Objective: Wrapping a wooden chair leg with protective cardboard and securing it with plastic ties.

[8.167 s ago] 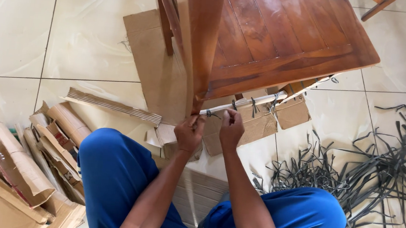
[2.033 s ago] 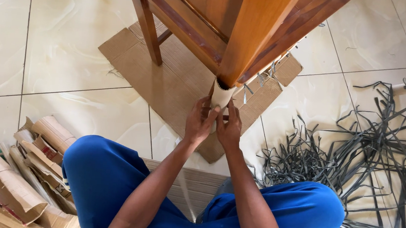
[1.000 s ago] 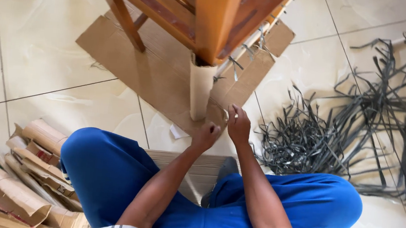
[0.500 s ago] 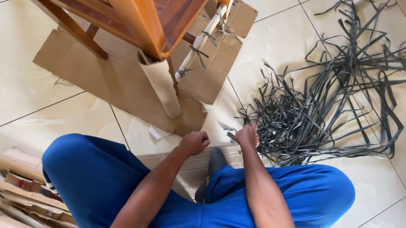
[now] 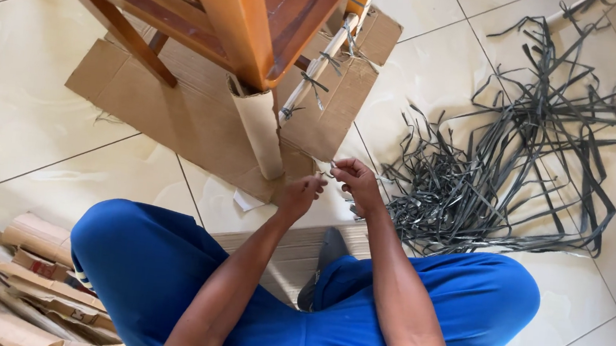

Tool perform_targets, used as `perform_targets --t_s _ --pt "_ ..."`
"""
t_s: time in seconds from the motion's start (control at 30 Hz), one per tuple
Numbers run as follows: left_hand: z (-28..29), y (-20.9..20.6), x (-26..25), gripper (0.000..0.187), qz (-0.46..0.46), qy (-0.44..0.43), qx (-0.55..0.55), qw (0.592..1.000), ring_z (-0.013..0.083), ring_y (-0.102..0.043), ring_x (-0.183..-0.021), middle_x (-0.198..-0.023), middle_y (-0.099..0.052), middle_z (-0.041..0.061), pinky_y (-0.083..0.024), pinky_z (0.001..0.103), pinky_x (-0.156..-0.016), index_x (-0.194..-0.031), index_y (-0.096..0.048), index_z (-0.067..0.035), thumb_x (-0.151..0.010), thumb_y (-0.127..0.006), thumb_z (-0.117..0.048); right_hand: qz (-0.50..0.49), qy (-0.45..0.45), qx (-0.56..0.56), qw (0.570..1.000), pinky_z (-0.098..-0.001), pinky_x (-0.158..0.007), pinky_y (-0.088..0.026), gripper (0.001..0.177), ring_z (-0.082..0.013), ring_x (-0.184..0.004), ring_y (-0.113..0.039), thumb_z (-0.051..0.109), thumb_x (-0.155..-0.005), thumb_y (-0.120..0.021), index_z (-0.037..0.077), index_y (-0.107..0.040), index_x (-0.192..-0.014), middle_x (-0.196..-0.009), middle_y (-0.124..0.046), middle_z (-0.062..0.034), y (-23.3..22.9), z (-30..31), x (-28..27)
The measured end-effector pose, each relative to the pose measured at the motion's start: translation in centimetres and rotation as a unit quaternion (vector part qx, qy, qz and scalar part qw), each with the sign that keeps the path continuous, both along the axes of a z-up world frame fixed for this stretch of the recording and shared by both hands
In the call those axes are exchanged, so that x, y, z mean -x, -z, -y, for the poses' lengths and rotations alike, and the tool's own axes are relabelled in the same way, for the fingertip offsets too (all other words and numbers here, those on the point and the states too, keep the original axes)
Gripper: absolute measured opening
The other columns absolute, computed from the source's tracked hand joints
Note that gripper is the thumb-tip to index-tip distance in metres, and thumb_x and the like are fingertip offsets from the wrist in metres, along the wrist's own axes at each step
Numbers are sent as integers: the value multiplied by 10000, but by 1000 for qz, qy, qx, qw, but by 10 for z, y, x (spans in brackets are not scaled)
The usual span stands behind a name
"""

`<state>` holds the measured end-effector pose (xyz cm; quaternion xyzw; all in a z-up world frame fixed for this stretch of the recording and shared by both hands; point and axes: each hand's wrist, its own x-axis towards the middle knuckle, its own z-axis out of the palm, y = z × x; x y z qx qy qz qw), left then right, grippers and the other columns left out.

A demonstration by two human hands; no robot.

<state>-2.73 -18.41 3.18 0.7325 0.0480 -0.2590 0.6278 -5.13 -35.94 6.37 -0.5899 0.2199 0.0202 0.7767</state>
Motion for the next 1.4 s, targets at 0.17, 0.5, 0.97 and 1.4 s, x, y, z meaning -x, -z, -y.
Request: perform_targets --t_s 0.17,0.5,0.97,1.4 --pt "-8 -37 -7 449 -55 -38 73 995 135 -650 -650 -743 -683 76 -557 251 -592 -937 -786 -57 -996 -615 -467 -15 -79 -26 996 -223 -774 -565 280 -137 -895 -708 62 -873 -788 18 -687 -1130 -927 -738 -59 -21 -12 2" --pt "-27 0 -21 234 -62 -113 118 985 134 -535 -666 -685 -584 51 -459 288 -637 -851 -705 -57 -921 -743 -277 -88 -131 -1 988 -328 -879 -599 158 -175 -874 -706 113 -941 -734 -3 -727 -1048 -788 -651 -66 8 -6 1" --pt "-41 -45 -16 217 176 -254 -7 951 190 -671 -735 -835 -716 85 -542 351 -672 -991 -732 -126 -894 -833 -291 69 157 -187 967 -183 -400 -268 104 -34 -453 -233 267 -1072 -551 190 -549 -1002 -634 -270 105 -60 1 -43" --pt "-63 -106 -66 695 345 -246 -15 906 260 -709 -670 -1183 -668 168 -580 359 -616 -1440 -577 -91 -827 -889 -191 71 110 67 989 -162 -381 -276 145 -40 -447 -354 163 -1017 -614 73 -721 -1055 -584 -402 20 -112 -95 -61"
